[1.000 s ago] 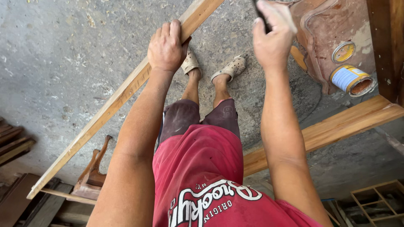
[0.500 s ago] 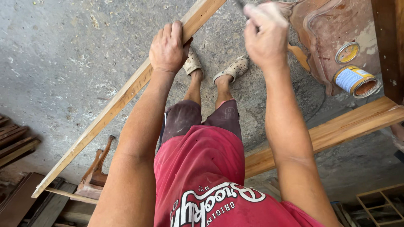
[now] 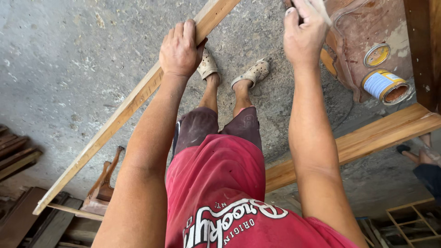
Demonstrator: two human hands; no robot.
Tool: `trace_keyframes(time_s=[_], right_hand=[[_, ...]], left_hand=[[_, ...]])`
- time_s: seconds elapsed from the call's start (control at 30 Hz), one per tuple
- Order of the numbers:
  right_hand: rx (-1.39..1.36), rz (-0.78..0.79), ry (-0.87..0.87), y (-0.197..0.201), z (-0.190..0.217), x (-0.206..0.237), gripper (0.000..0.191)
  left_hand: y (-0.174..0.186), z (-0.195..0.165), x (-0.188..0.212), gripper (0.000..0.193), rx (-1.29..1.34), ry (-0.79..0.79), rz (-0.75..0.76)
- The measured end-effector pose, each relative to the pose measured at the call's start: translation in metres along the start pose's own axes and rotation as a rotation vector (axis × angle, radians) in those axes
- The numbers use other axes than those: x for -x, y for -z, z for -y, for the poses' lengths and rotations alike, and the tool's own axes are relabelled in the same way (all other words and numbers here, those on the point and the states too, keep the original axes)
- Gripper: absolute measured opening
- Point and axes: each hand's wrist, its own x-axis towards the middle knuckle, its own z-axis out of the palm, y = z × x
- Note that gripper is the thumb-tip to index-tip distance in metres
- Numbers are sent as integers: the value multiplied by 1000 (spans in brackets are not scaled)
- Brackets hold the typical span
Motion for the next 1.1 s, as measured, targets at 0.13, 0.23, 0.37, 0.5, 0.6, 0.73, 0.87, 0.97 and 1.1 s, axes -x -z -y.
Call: trace_keyframes(time_s=[0.13,0.23,0.37,0.5,0.6,0.73,0.87,0.97,1.1], right_hand=[[189,-9,98,2,3,-4,34],[258,-13,40,6,3,-6,26],[247,60,12,3,9,-10,15],[80,79,157,1,22,-5,33],[69,26,93,5,22,-5,23],[153,75,45,3,9,-4,25],[66,132,51,-4,-3,9,34],[-22,2,-25,-8,-11,18,38],[37,-78,29,-36,-25,20,40]], left_hand=[[-1,0,0,53,1,-16,-17],[-1,0,1,52,-11,-5,-3],[-2,1,1,53,5,-23,-30],[-2,1,0,51,-9,4,4],[-3,2,1,52,-10,-11,-23],[-2,2,0,51,-1,-17,-15],[-2,1,-1,51,-2,-26,-27],[-2,1,0,52,-1,-6,2],[-2,1,0,53,-7,-36,-41]])
